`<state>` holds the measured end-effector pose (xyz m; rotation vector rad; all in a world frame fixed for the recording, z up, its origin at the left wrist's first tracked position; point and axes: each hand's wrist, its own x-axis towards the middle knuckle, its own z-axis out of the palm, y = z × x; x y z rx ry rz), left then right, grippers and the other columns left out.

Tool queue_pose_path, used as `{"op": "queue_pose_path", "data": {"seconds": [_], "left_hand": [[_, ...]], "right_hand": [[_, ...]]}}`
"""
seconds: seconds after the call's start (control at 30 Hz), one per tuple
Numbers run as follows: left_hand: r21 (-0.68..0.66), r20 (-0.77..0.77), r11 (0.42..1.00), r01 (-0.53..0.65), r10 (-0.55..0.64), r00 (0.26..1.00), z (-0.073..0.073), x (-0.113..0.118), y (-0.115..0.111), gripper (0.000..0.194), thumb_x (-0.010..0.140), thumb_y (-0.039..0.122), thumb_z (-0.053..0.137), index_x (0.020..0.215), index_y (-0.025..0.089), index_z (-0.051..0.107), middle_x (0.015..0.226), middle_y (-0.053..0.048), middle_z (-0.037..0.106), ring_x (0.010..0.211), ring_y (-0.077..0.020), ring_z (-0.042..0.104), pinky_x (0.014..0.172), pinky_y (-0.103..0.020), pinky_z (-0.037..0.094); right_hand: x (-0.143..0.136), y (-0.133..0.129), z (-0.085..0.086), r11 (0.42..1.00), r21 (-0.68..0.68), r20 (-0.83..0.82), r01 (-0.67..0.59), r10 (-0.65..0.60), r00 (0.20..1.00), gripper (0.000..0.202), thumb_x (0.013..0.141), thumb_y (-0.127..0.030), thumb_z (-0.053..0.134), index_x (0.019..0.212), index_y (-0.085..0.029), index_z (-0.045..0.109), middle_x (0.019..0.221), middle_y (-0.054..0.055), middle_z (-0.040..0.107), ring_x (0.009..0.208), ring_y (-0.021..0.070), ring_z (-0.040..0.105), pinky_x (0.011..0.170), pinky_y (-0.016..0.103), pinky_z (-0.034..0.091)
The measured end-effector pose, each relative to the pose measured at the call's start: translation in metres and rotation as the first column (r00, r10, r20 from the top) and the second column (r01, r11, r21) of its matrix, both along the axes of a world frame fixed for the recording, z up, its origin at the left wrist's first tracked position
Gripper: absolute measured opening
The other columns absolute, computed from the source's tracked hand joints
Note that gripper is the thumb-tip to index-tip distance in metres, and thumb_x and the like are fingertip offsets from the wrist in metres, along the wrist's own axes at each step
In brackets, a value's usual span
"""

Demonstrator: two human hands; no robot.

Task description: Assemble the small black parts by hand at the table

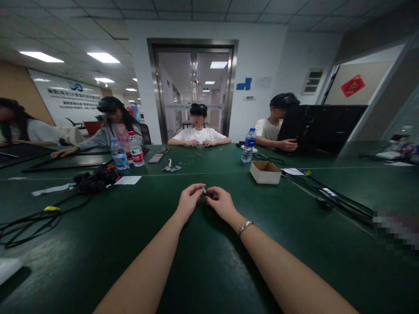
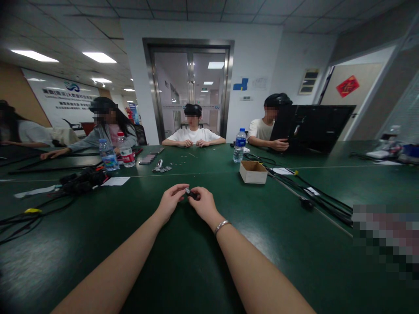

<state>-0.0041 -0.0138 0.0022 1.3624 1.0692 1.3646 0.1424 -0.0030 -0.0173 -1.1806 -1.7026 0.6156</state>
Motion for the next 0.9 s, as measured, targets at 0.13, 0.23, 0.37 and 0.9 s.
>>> {"op": "queue_pose_path", "data": {"seconds": [0.13,0.23,0.37,0.9], "left_hand": [[-0.005,0.052,0.999,-0.044,0.044,0.998,-0.005,0.0,0.005,0.041,0.07,0.036,0.069,0.107,0.02,0.064,0.1,-0.008,0.067,0.093,-0.02,0.063,0.072,-0.027,0.05],[-0.006,0.034,0.996,-0.087,0.087,0.996,-0.009,0.0,0.008,0.041,0.068,0.037,0.071,0.103,0.018,0.063,0.089,-0.007,0.065,0.084,-0.0178,0.063,0.071,-0.027,0.05],[0.018,0.035,0.998,-0.062,0.062,0.997,-0.01,-0.002,0.008,0.04,0.069,0.032,0.07,0.105,0.018,0.063,0.089,-0.006,0.065,0.085,-0.0171,0.063,0.076,-0.029,0.05],[0.097,-0.254,0.981,-0.167,0.186,0.949,-0.007,-0.005,0.009,0.039,0.067,0.055,0.065,0.064,0.017,0.058,0.062,0.0,0.058,0.061,-0.0136,0.051,0.058,-0.024,0.037]], "right_hand": [[0.0,-0.002,0.003,1.0,-0.015,0.005,-0.009,0.009,1.0,0.023,0.072,-0.024,0.063,0.094,-0.017,0.067,0.09,0.004,0.067,0.064,0.0112,0.059,0.061,0.025,0.05],[-0.001,-0.004,0.005,1.0,-0.01,0.021,-0.018,0.018,1.0,0.023,0.072,-0.023,0.063,0.095,-0.017,0.067,0.092,0.005,0.066,0.064,0.0106,0.058,0.061,0.025,0.049],[0.0,-0.006,0.007,1.0,0.006,0.044,-0.014,0.014,0.999,0.022,0.072,-0.022,0.064,0.093,-0.016,0.067,0.09,0.004,0.064,0.063,0.0102,0.056,0.061,0.025,0.047],[0.0,-0.015,0.017,0.985,0.17,0.16,-0.039,0.012,0.987,0.016,0.072,-0.012,0.064,0.088,-0.017,0.064,0.083,0.002,0.056,0.073,0.013,0.053,0.066,0.026,0.045]]}}
